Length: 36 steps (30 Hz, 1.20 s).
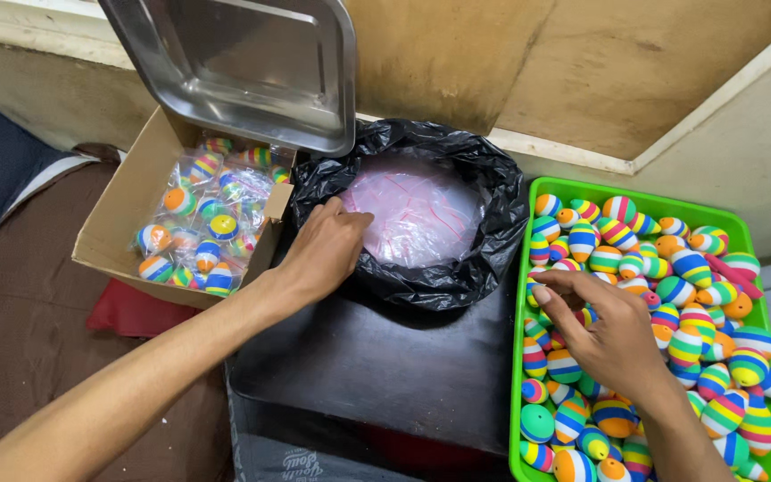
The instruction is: The person packs small rainbow-colored fishing floats into clear plastic bags by hand and places the filled bags into a cardboard box.
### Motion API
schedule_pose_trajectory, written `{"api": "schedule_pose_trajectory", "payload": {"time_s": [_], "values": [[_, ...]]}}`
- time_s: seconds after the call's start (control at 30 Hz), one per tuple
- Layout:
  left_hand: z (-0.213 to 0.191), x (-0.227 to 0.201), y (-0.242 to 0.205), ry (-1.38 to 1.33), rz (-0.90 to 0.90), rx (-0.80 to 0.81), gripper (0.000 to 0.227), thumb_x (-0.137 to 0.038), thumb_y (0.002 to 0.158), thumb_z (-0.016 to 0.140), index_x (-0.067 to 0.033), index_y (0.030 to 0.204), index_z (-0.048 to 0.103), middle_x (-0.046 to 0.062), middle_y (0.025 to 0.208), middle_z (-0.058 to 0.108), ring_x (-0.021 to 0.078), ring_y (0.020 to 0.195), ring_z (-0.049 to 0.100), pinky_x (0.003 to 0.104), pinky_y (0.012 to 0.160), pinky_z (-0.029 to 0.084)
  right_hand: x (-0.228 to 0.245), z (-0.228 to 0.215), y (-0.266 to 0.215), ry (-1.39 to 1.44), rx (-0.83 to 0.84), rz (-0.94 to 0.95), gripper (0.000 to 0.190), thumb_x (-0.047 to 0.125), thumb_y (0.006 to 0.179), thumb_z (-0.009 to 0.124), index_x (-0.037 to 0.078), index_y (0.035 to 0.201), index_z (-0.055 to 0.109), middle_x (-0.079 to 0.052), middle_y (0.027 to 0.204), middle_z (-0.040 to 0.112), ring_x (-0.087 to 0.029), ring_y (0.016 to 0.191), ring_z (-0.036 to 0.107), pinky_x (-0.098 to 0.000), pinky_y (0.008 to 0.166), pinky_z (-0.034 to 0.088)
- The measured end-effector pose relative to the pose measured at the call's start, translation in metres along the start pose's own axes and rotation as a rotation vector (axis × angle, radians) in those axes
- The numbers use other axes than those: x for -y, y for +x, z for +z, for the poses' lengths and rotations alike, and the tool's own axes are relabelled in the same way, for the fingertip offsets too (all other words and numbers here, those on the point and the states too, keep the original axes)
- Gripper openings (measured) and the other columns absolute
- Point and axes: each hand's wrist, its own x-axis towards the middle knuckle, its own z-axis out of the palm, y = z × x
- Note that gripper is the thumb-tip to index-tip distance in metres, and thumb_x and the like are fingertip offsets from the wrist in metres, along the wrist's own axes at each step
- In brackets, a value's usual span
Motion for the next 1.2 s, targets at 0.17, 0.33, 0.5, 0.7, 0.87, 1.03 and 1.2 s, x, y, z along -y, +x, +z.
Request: {"api": "schedule_pose_trajectory", "payload": {"time_s": [0.17, 0.33, 0.5, 0.7, 0.87, 1.03, 1.2], "values": [[-0.007, 0.006, -0.001, -0.041, 0.060, -0.078, 0.027, 0.017, 0.077, 0.052, -0.0014, 0.090, 0.066, 0.019, 0.068, 0.063, 0.0378, 0.076, 0.050, 0.050, 0.060, 0.040, 0.001, 0.001, -0.001, 0.011, -0.003, -0.032, 0.025, 0.025, 0.095, 0.067, 0.010, 0.114, 0.076, 0.000, 0.096, 0.080, -0.013, 0.059, 0.063, -0.0285, 0.060, 0.052], [-0.018, 0.006, 0.002, -0.085, 0.057, -0.167, 0.029, -0.001, 0.087, 0.060, 0.0005, 0.114, 0.071, 0.016, 0.087, 0.064, 0.0373, 0.085, 0.051, 0.049, 0.075, 0.046, -0.001, 0.001, 0.000, 0.009, 0.004, -0.021, 0.025, 0.026, 0.095, 0.067, 0.011, 0.114, 0.076, 0.001, 0.094, 0.080, -0.013, 0.057, 0.062, -0.0289, 0.059, 0.052], [-0.035, 0.001, 0.005, -0.141, 0.011, -0.193, 0.025, -0.005, 0.092, 0.059, 0.0009, 0.112, 0.073, 0.016, 0.092, 0.062, 0.0353, 0.089, 0.052, 0.046, 0.079, 0.044, 0.000, 0.002, -0.001, 0.019, -0.011, -0.024, 0.024, 0.025, 0.095, 0.067, 0.011, 0.112, 0.076, 0.001, 0.094, 0.080, -0.013, 0.057, 0.061, -0.0284, 0.059, 0.051], [-0.060, -0.001, 0.016, -0.363, -0.214, -0.151, 0.015, -0.018, 0.094, 0.066, -0.0097, 0.100, 0.077, 0.004, 0.093, 0.073, 0.0226, 0.084, 0.058, 0.040, 0.078, 0.045, 0.000, 0.001, -0.001, 0.018, -0.012, -0.031, 0.024, 0.025, 0.096, 0.067, 0.010, 0.112, 0.076, 0.001, 0.093, 0.080, -0.013, 0.057, 0.061, -0.0283, 0.059, 0.052], [-0.066, -0.002, 0.023, -0.589, -0.339, -0.107, 0.008, -0.024, 0.087, 0.083, -0.0180, 0.085, 0.078, -0.005, 0.072, 0.060, 0.0077, 0.064, 0.045, 0.027, 0.059, 0.034, -0.002, 0.002, -0.001, 0.011, 0.002, -0.029, 0.024, 0.024, 0.096, 0.067, 0.011, 0.113, 0.075, 0.001, 0.096, 0.080, -0.014, 0.058, 0.062, -0.0292, 0.061, 0.053], [-0.053, 0.003, 0.029, -0.801, -0.365, -0.246, 0.017, -0.018, 0.077, 0.092, -0.0087, 0.082, 0.079, 0.002, 0.059, 0.061, 0.0079, 0.056, 0.050, 0.021, 0.052, 0.039, 0.007, -0.001, 0.002, 0.149, -0.007, 0.068, 0.020, 0.022, 0.097, 0.068, 0.011, 0.112, 0.077, -0.012, 0.080, 0.079, -0.026, 0.066, 0.074, -0.0366, 0.065, 0.059], [-0.039, 0.010, 0.039, -0.912, -0.373, -0.353, 0.018, -0.020, 0.086, 0.087, -0.0077, 0.090, 0.074, 0.003, 0.065, 0.067, 0.0049, 0.056, 0.056, 0.018, 0.050, 0.044, 0.008, -0.002, 0.002, 0.174, 0.003, 0.084, 0.021, 0.019, 0.096, 0.068, 0.010, 0.112, 0.078, -0.015, 0.078, 0.078, -0.027, 0.063, 0.073, -0.0376, 0.063, 0.058]]}}
